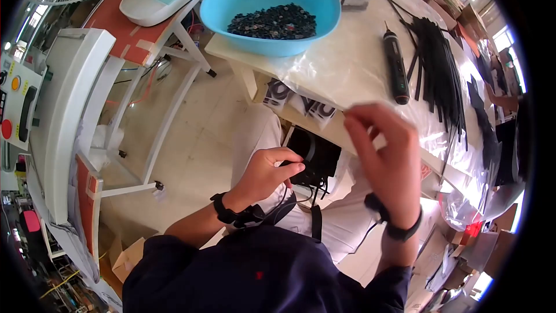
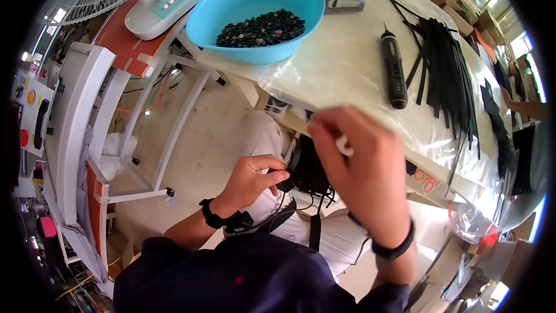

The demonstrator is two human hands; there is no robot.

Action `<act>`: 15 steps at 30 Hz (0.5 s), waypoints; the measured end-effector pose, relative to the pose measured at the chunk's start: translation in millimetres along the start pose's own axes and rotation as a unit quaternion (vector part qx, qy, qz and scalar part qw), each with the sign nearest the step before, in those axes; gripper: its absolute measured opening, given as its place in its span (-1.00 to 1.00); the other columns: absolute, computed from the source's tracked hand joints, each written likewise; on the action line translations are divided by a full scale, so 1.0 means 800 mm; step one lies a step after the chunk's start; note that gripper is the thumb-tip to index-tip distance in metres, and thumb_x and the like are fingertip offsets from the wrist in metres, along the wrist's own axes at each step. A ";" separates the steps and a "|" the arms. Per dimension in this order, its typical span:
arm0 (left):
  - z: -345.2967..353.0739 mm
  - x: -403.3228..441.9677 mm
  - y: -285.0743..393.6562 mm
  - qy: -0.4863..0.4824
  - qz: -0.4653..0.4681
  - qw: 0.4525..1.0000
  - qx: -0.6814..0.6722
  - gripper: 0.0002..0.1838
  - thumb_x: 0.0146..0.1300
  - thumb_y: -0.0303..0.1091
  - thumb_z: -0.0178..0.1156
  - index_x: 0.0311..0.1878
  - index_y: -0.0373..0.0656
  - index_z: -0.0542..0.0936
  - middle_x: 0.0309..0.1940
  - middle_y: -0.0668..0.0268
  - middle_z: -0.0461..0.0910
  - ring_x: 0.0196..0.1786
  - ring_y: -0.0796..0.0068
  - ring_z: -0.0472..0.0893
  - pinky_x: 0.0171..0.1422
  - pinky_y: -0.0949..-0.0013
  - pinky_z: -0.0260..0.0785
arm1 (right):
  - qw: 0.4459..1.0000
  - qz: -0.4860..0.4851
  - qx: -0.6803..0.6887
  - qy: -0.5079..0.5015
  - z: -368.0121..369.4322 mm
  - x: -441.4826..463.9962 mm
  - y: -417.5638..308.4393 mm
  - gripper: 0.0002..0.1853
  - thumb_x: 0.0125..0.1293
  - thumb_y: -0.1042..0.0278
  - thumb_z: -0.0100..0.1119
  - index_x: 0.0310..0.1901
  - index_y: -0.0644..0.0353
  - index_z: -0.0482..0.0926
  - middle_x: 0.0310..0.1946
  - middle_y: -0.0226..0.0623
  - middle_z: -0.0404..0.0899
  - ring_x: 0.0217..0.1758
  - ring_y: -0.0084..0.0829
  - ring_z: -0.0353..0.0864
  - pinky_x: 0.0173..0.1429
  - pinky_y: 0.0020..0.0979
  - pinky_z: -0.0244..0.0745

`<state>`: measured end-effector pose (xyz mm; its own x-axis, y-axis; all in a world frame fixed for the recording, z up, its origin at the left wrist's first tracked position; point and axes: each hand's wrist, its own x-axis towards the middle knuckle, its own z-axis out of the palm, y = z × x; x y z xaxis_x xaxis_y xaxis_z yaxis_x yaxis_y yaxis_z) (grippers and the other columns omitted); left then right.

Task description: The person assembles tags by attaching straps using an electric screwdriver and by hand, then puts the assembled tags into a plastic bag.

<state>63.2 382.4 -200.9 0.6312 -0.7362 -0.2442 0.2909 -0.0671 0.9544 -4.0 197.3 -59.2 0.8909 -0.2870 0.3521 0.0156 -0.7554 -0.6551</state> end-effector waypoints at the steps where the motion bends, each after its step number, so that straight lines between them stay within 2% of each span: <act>1: -0.003 -0.001 0.002 0.003 0.001 1.000 -0.003 -0.91 0.25 -0.56 0.27 -0.24 -0.41 0.66 -0.28 0.22 0.64 -0.44 0.54 0.62 -0.42 0.52 0.48 | 0.999 -0.034 -0.010 -0.008 -0.006 0.026 -0.010 -0.93 0.25 0.47 0.24 -0.28 0.28 0.62 -0.39 -0.22 0.65 -0.45 -0.30 0.60 -0.35 -0.41 0.46; 3: -0.010 -0.002 0.008 0.008 -0.003 1.000 -0.011 -0.91 0.25 -0.57 0.26 -0.24 -0.42 0.66 -0.27 0.23 0.63 -0.45 0.54 0.61 -0.41 0.53 0.48 | 0.999 -0.044 -0.004 -0.017 -0.004 0.079 -0.023 -0.90 0.27 0.43 0.22 -0.26 0.29 0.62 -0.46 -0.20 0.64 -0.45 -0.27 0.62 -0.32 -0.39 0.48; 5: -0.021 -0.006 0.016 0.019 0.006 1.000 -0.020 -0.91 0.25 -0.57 0.26 -0.24 -0.42 0.66 -0.27 0.23 0.63 -0.44 0.55 0.60 -0.40 0.53 0.48 | 0.986 -0.151 -0.066 -0.030 0.009 0.136 -0.017 -0.86 0.28 0.37 0.17 -0.25 0.23 0.65 -0.43 -0.14 0.66 -0.35 -0.13 0.67 -0.23 -0.26 0.54; 6: -0.025 -0.007 0.023 0.025 0.013 0.999 -0.034 -0.91 0.25 -0.57 0.26 -0.23 -0.42 0.66 -0.26 0.23 0.63 -0.44 0.55 0.60 -0.40 0.52 0.49 | 0.970 -0.169 -0.154 -0.079 0.025 0.192 0.000 -0.84 0.28 0.32 0.12 -0.25 0.15 0.67 -0.39 -0.11 0.67 -0.30 -0.08 0.68 -0.21 -0.21 0.56; 10: -0.047 -0.007 0.031 0.045 0.040 0.996 -0.059 -0.86 0.29 -0.51 0.26 -0.17 -0.41 0.65 -0.26 0.29 0.62 -0.41 0.60 0.60 -0.39 0.53 0.49 | 0.927 -0.217 -0.240 -0.188 0.082 0.269 0.055 -0.85 0.22 0.35 0.12 -0.29 0.09 0.69 -0.38 -0.11 0.66 -0.26 -0.04 0.67 -0.17 -0.14 0.56; 11: -0.053 -0.005 0.033 0.048 0.043 0.996 -0.062 -0.86 0.29 -0.51 0.26 -0.17 -0.41 0.65 -0.26 0.29 0.62 -0.41 0.60 0.60 -0.39 0.53 0.49 | 0.926 -0.220 -0.242 -0.190 0.088 0.280 0.060 -0.85 0.22 0.35 0.12 -0.29 0.09 0.69 -0.38 -0.11 0.66 -0.26 -0.04 0.67 -0.17 -0.14 0.56; 13: -0.063 -0.006 0.035 0.057 0.057 0.995 -0.061 -0.87 0.29 -0.51 0.26 -0.18 -0.41 0.65 -0.27 0.29 0.62 -0.40 0.60 0.59 -0.39 0.53 0.49 | 0.899 -0.158 -0.314 -0.261 0.103 0.292 0.063 -0.84 0.18 0.37 0.18 -0.23 0.07 0.70 -0.30 -0.17 0.69 -0.19 -0.14 0.67 -0.09 -0.19 0.55; 15: -0.070 -0.006 0.038 0.074 0.057 0.994 -0.063 -0.90 0.27 -0.56 0.25 -0.21 -0.42 0.65 -0.27 0.25 0.63 -0.39 0.59 0.58 -0.40 0.51 0.50 | 0.893 -0.159 -0.313 -0.282 0.113 0.297 0.064 -0.84 0.17 0.37 0.19 -0.23 0.05 0.71 -0.30 -0.20 0.69 -0.18 -0.15 0.67 -0.09 -0.20 0.55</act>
<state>109.2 421.6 -180.6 0.7610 -0.6269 -0.1667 0.2926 0.1024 0.9507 249.3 143.7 -69.2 0.9763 0.2094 -0.0542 0.2087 -0.9778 -0.0186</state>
